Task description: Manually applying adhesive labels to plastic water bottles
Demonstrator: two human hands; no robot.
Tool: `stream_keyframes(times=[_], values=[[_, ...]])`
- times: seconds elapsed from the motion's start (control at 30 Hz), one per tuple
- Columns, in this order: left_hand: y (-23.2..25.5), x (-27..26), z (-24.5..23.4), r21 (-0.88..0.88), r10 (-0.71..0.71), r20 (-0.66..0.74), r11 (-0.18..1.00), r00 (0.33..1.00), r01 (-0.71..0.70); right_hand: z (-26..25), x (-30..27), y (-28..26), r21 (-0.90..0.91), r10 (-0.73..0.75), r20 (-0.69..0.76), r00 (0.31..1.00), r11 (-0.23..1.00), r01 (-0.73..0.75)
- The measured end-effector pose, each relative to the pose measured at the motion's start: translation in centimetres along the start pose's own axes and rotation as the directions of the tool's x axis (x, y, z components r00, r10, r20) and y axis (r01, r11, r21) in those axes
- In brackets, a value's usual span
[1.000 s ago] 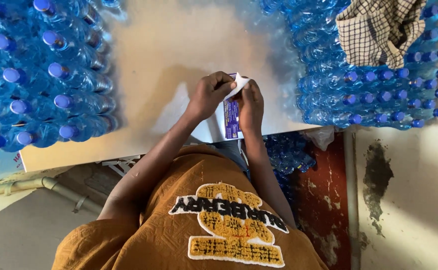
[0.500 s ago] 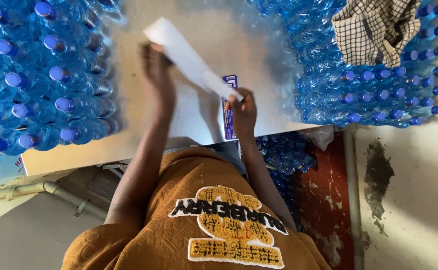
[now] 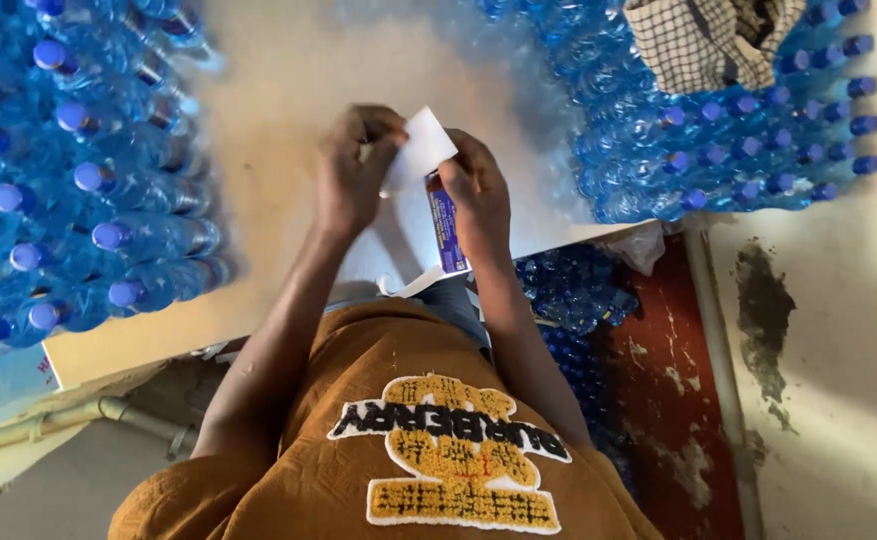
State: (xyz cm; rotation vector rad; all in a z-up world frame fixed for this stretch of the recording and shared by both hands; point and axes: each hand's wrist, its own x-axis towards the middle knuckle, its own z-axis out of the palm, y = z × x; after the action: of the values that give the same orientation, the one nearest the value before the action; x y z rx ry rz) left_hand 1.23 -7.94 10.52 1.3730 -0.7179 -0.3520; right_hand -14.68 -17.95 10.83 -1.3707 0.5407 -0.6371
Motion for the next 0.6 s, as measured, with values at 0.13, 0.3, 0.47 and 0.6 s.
stream_keyframes(times=[0.13, 0.3, 0.47, 0.6], values=[[0.5, -1.3, 1.3, 0.017, 0.092, 0.159, 0.995, 0.983, -0.095, 1.0, 0.3, -3.0, -0.108, -0.101, -0.076, 0.992, 0.990, 0.093], [-0.1, -1.3, 1.2, -0.228, -0.152, 0.076, 0.959, 0.985, 0.166, 2.0, -0.5, -1.7, -0.075, -0.088, -0.093, 0.992, 0.994, 0.082], [-2.1, -1.4, 1.1, -0.711, -0.338, 0.041, 0.651, 0.940, 0.266, 0.5, -0.5, -0.2, -0.109, 0.017, -0.216, 0.976, 0.993, -0.041], [-3.0, -2.0, -5.2, -0.871, -0.487, -0.082, 0.459, 0.870, 0.175, -4.5, 1.9, -3.4, 0.387, 0.110, -0.441, 0.891, 0.919, 0.078]])
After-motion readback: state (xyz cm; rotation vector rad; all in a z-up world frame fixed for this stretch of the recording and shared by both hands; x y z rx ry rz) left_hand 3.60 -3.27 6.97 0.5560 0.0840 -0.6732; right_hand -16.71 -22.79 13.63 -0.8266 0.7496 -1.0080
